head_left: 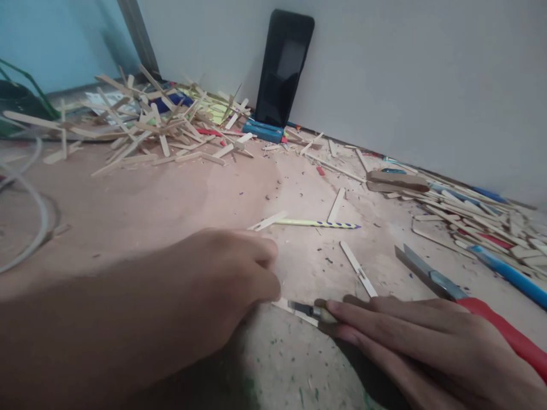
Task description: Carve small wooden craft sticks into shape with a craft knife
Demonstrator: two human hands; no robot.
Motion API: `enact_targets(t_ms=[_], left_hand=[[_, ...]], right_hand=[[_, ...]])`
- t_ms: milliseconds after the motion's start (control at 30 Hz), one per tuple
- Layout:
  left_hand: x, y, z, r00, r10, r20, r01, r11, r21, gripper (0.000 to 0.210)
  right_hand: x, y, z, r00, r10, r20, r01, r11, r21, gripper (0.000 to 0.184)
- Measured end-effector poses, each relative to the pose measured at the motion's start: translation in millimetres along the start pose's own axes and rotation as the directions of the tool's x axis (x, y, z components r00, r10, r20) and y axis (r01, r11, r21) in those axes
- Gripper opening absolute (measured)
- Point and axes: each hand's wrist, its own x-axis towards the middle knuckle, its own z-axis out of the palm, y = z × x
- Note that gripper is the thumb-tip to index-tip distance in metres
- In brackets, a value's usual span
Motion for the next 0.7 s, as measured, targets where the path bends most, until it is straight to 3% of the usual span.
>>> enact_targets(t_ms=[167, 433, 700], left_hand=[[2, -1, 3.5, 0.998, 0.042, -0.044, -0.042, 0.999, 0.005, 0.038], [3, 0, -2.7, 0.999, 0.024, -0.021, -0.023, 0.999, 0.041, 0.044], [9, -9, 12.1, 0.994, 0.067, -0.084, -0.067, 0.998, 0.004, 0.028]], right_hand=[[-2, 1, -4, 0.999, -0.026, -0.022, 0.026, 0.999, -0.025, 0.029], [5, -4, 1, 0.998, -0.023, -0.066, 0.02, 0.998, -0.053, 0.025], [0, -2, 3, 0.999, -0.012, -0.037, 0.011, 0.999, -0.033, 0.023]])
